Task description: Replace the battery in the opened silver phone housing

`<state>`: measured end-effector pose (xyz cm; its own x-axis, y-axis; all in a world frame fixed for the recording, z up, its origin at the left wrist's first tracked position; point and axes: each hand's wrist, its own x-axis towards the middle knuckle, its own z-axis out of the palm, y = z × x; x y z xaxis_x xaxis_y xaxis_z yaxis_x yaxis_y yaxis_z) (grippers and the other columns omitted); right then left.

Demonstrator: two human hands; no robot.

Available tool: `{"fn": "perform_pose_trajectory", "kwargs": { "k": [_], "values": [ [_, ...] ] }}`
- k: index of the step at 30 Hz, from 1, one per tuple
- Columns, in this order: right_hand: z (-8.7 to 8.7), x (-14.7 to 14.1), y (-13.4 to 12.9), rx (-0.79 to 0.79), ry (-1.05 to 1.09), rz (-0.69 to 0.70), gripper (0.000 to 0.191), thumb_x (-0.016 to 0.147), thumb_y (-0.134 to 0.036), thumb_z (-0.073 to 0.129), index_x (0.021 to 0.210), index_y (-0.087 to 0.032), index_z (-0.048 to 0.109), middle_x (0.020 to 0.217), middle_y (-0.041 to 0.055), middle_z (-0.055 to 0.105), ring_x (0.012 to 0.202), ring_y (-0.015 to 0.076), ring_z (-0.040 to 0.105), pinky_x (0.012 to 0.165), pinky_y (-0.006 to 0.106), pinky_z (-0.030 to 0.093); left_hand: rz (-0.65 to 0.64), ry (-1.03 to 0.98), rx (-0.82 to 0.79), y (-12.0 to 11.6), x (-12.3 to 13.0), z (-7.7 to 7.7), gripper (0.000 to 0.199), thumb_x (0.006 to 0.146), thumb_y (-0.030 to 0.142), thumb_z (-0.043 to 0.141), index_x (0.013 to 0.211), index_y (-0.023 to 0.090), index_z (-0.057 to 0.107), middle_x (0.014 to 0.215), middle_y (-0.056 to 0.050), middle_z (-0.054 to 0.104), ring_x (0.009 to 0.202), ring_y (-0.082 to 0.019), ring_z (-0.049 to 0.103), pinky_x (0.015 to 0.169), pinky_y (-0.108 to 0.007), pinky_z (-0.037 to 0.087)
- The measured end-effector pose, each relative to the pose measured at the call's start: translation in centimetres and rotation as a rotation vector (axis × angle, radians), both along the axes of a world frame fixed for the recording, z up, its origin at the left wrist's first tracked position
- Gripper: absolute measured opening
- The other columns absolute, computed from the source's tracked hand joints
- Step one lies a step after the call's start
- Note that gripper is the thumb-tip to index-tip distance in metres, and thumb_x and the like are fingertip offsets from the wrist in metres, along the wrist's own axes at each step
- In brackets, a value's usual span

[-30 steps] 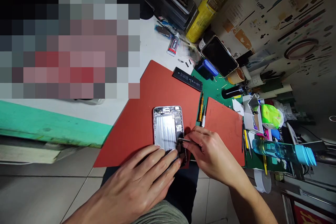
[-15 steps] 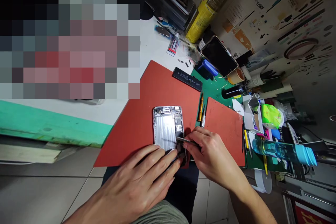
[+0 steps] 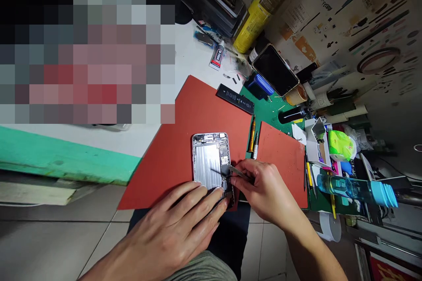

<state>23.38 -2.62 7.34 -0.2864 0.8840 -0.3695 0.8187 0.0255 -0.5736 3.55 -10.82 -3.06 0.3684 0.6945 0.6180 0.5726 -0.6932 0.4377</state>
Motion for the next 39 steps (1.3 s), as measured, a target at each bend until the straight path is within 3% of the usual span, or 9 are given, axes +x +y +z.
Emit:
{"fn": "perform_pose_trajectory", "kwargs": {
  "k": [15, 21, 27, 39],
  "values": [
    [-0.7, -0.1, -0.5, -0.019, 0.131, -0.091, 0.018, 0.095, -0.018, 0.063, 0.078, -0.023, 0.061, 0.073, -0.0021, 0.067, 0.062, 0.0131, 0.054, 0.06, 0.025, 0.041, -0.013, 0.007, 0.0, 0.1, -0.1, -0.1, 0.026, 0.105, 0.019, 0.063, 0.127, 0.017, 0.077, 0.129, -0.007, 0.08, 0.116, -0.028, 0.066, 0.11, -0.049, 0.047],
    [-1.6, 0.4, -1.2, -0.03, 0.195, -0.174, 0.011, 0.095, -0.02, 0.065, 0.084, -0.022, 0.067, 0.082, 0.0005, 0.074, 0.069, 0.0149, 0.062, 0.064, 0.026, 0.046, -0.009, 0.009, 0.01, 0.2, 0.0, 0.2, 0.027, 0.105, 0.019, 0.063, 0.128, 0.016, 0.076, 0.128, -0.007, 0.08, 0.116, -0.029, 0.066, 0.109, -0.049, 0.048],
    [-1.7, 0.2, -1.6, -0.021, 0.248, -0.214, 0.01, 0.094, -0.018, 0.064, 0.086, -0.022, 0.07, 0.077, -0.0018, 0.073, 0.065, 0.0128, 0.061, 0.061, 0.023, 0.045, -0.015, 0.025, 0.02, 0.2, -0.2, 0.2, 0.032, 0.104, 0.018, 0.063, 0.133, 0.017, 0.075, 0.13, -0.007, 0.08, 0.114, -0.028, 0.067, 0.11, -0.049, 0.048],
    [-1.7, 0.2, -2.1, 0.028, 0.247, -0.216, 0.014, 0.094, -0.018, 0.064, 0.082, -0.022, 0.069, 0.074, -0.0032, 0.072, 0.063, 0.0124, 0.06, 0.06, 0.023, 0.044, -0.037, 0.034, 0.043, 0.3, -0.4, 0.4, 0.029, 0.101, 0.014, 0.068, 0.128, 0.005, 0.075, 0.127, -0.011, 0.082, 0.112, -0.031, 0.067, 0.103, -0.051, 0.05]
  ]
}}
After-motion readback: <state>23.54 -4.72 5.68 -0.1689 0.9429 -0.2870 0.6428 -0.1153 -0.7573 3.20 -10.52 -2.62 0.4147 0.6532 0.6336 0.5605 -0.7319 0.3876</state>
